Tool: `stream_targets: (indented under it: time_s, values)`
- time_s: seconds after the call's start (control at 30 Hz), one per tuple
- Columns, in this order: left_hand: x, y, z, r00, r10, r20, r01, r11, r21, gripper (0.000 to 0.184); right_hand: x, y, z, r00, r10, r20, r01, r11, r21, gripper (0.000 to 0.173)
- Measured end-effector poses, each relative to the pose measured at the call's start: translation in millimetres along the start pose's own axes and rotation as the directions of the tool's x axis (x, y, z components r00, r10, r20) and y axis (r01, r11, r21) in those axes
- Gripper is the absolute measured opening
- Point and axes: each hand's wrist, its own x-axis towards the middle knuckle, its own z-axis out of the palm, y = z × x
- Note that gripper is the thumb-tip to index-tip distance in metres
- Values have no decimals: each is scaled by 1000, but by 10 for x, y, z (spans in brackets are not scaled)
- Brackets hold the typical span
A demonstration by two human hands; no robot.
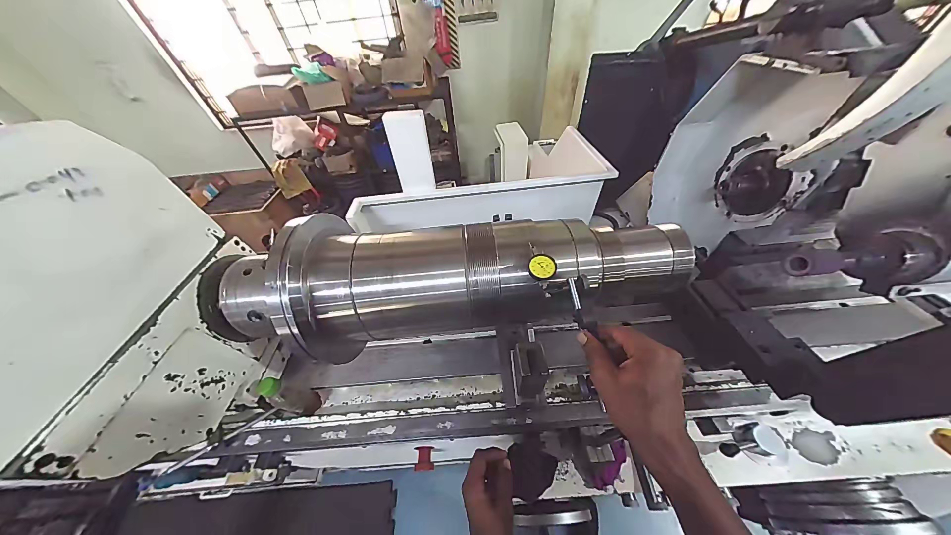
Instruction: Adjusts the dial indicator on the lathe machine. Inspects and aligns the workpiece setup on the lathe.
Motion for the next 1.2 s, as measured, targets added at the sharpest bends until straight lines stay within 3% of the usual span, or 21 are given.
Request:
stream_targets:
  time_s: [0.3, 1.2]
  values:
    - [1, 3, 2, 1000, 3, -7, -3, 1000, -4, 14, -10, -54, -87, 994, 89, 67, -92, 995, 45, 21]
    - [18, 13, 30, 1000, -18, 4, 18, 1000, 1, 14, -18, 82, -330, 988, 133, 83, -139, 988, 68, 32]
